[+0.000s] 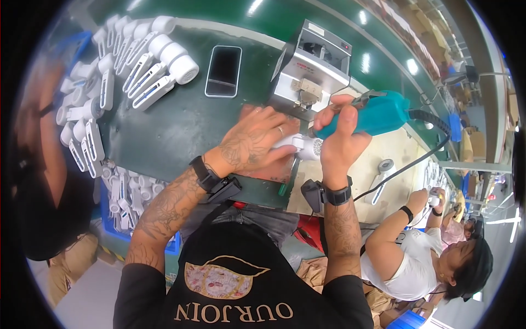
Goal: The person picks up a fan, uses a power screwdriver on it, and sets it aside. They then pick up another fan, use a screwdriver to pry open the handle, snap a cover onto it, and use the power screwdriver on it before setting it aside.
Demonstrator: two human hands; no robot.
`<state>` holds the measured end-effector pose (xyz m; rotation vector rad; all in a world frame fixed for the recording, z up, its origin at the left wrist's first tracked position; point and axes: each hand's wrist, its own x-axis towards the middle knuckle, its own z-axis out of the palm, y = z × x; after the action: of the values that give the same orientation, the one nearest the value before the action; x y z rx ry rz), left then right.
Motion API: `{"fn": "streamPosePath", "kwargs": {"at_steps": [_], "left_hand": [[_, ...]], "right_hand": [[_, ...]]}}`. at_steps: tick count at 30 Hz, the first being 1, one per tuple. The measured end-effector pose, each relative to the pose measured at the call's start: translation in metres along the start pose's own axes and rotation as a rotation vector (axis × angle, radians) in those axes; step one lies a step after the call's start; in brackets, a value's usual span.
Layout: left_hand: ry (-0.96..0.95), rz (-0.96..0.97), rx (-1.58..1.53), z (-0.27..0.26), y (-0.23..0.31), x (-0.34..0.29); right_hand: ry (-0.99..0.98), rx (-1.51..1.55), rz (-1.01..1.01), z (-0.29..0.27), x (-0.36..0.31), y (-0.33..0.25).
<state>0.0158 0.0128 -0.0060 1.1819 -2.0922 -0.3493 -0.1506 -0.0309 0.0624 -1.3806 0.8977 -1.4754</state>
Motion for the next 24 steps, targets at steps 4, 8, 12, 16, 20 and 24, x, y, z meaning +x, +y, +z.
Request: {"fn": "streamPosePath", "kwargs": {"at_steps": [4,8,12,16,20,24], "left_hand": [[-0.015,-0.011,0.002,0.001,0.001,-0.001],[-0.031,-0.011,0.009,0.000,0.004,0.000],[-0.107,0.019,0.096,-0.006,0.007,0.005],[-0.091,0.027,0.127,-0.010,0.007,0.004],[-0.078,0.028,0.099,-0.008,0.004,0.005],[-0.050,0.013,0.043,-0.002,0.001,0.001]], "right_hand": [[-0.012,0.031,0.015,0.000,-0.001,0.006],[-0.033,0.052,-0.005,-0.003,-0.002,0.017],[-0.042,0.079,0.000,-0.003,0.000,0.021],[-0.031,0.078,0.004,-0.001,0.000,0.022],[-0.031,0.033,0.036,0.004,0.007,0.011],[0.010,-0.041,-0.070,0.016,0.029,0.000]]}}
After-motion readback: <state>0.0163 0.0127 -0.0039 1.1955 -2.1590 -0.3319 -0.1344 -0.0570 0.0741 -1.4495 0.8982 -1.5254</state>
